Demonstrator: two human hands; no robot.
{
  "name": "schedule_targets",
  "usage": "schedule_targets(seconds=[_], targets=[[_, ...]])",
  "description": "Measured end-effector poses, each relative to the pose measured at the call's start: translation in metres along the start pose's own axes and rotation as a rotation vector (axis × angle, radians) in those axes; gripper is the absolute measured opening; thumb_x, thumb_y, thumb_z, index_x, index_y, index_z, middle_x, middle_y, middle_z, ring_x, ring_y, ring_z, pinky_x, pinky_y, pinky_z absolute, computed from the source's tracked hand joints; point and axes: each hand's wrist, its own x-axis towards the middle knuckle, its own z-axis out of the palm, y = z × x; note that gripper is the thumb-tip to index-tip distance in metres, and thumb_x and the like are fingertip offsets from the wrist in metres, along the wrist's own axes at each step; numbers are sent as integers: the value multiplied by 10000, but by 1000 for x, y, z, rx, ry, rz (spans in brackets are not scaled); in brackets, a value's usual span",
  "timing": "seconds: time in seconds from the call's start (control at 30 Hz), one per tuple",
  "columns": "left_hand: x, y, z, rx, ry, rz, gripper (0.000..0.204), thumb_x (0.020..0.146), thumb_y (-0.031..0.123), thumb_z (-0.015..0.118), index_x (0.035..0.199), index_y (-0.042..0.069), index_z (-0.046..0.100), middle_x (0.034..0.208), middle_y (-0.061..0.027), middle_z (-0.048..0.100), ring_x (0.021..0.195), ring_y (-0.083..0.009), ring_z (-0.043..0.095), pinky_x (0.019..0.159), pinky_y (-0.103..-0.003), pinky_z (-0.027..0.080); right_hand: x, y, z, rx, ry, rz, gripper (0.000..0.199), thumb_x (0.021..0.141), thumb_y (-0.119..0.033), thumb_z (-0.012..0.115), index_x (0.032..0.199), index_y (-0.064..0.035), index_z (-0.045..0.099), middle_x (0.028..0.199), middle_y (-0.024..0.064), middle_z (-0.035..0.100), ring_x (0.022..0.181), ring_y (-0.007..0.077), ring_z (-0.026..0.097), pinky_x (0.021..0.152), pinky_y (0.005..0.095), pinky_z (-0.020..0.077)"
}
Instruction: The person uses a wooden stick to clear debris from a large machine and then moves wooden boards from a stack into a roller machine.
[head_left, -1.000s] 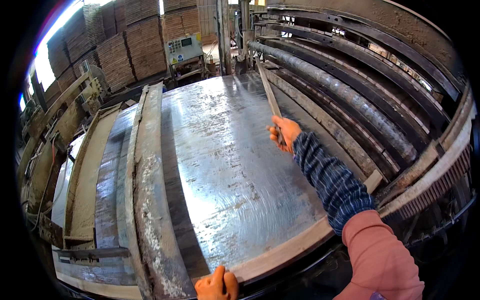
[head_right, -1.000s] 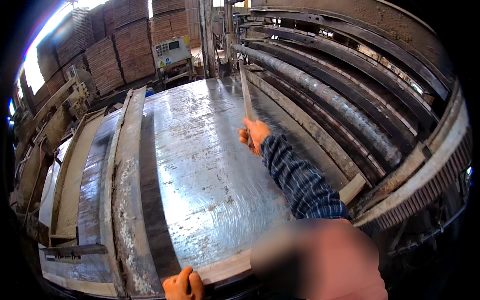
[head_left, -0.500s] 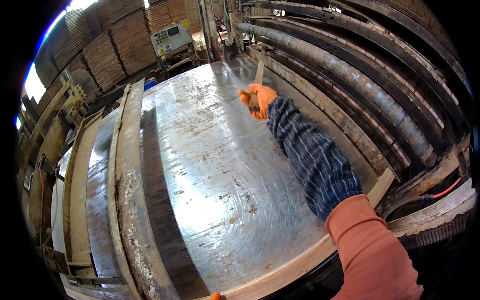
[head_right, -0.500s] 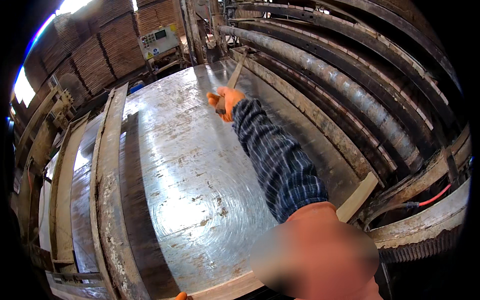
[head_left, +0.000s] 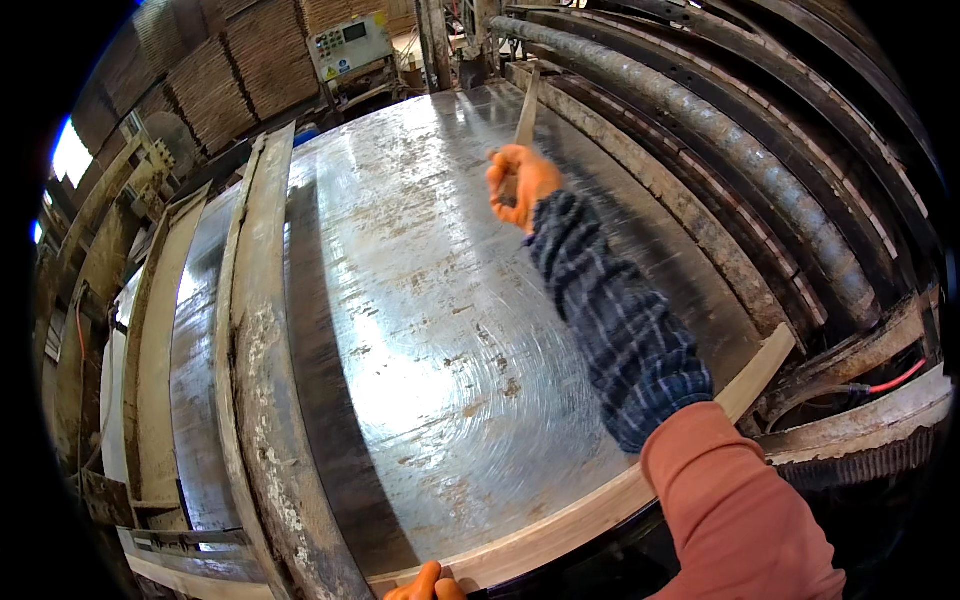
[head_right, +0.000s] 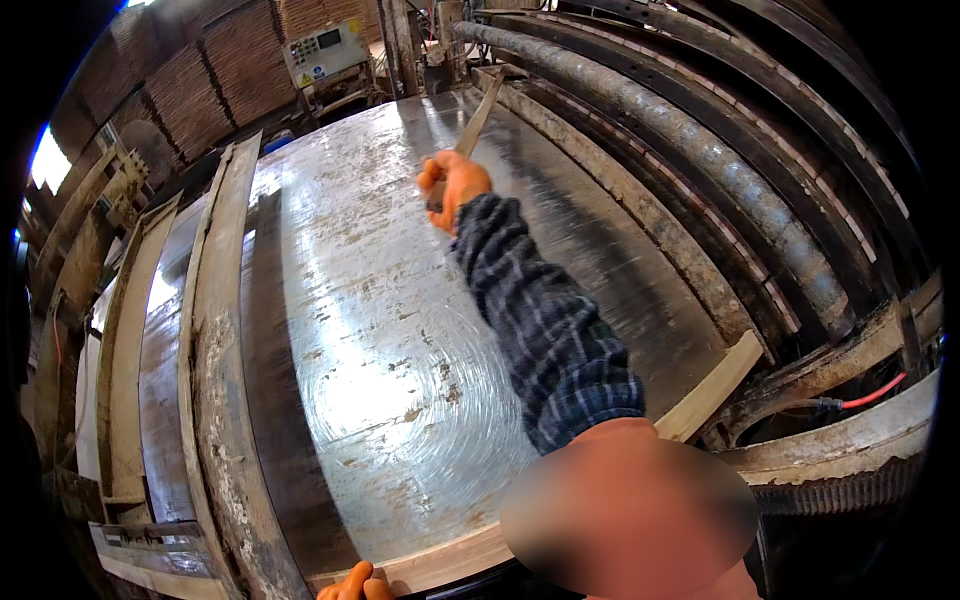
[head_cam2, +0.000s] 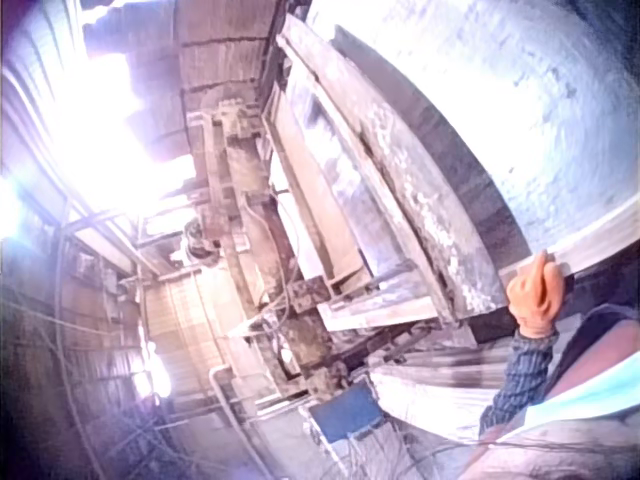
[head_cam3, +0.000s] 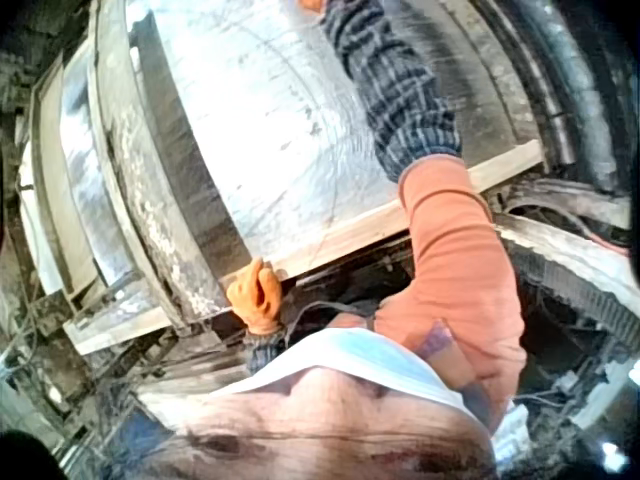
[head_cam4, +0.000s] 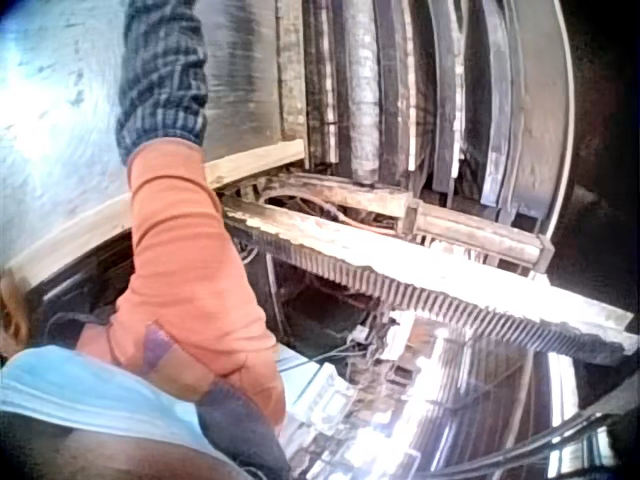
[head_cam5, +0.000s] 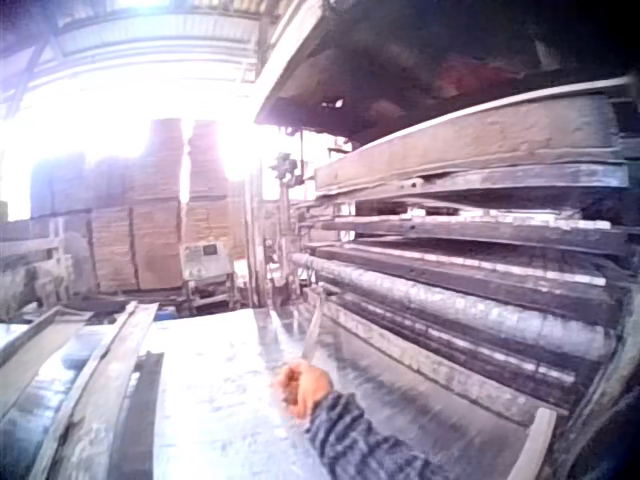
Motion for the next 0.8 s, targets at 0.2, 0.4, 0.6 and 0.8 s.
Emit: schedule_targets(seconds=[0.2, 0.4, 0.6, 0.8], targets=[[0, 0, 2, 28, 29, 27, 218, 941, 207, 644, 1078, 57, 724, 796, -118, 706, 673, -316, 636, 656, -431, 462, -2, -3, -48, -129, 46, 15, 211, 962, -271, 597, 978, -67, 650, 692, -3, 642, 508, 110, 569, 441, 277, 443], [1, 2, -3, 10, 21, 15, 221, 939, 196, 642, 1085, 50, 722, 787, -132, 700, 649, -330, 619, 645, -438, 456, -36, -25, -73, -245, 135, 13, 321, 1034, -303, 499, 1136, -17, 603, 668, 13, 632, 441, 99, 539, 385, 238, 454], [7, 1, -1, -111, 32, 22, 238, 943, 207, 646, 1063, 13, 715, 750, -159, 682, 632, -334, 641, 595, -427, 481, -44, -36, -126, -292, 127, 39, 407, 1062, -336, 502, 1189, 40, 592, 711, 21, 652, 457, 93, 572, 386, 245, 496], [3, -2, -3, -84, 30, 35, 238, 945, 210, 647, 1042, 4, 716, 773, -171, 695, 667, -339, 669, 623, -428, 508, -42, -72, -135, -107, 42, 214, 390, 1041, -271, 561, 1210, 81, 564, 781, 61, 687, 572, 105, 661, 498, 205, 618]])
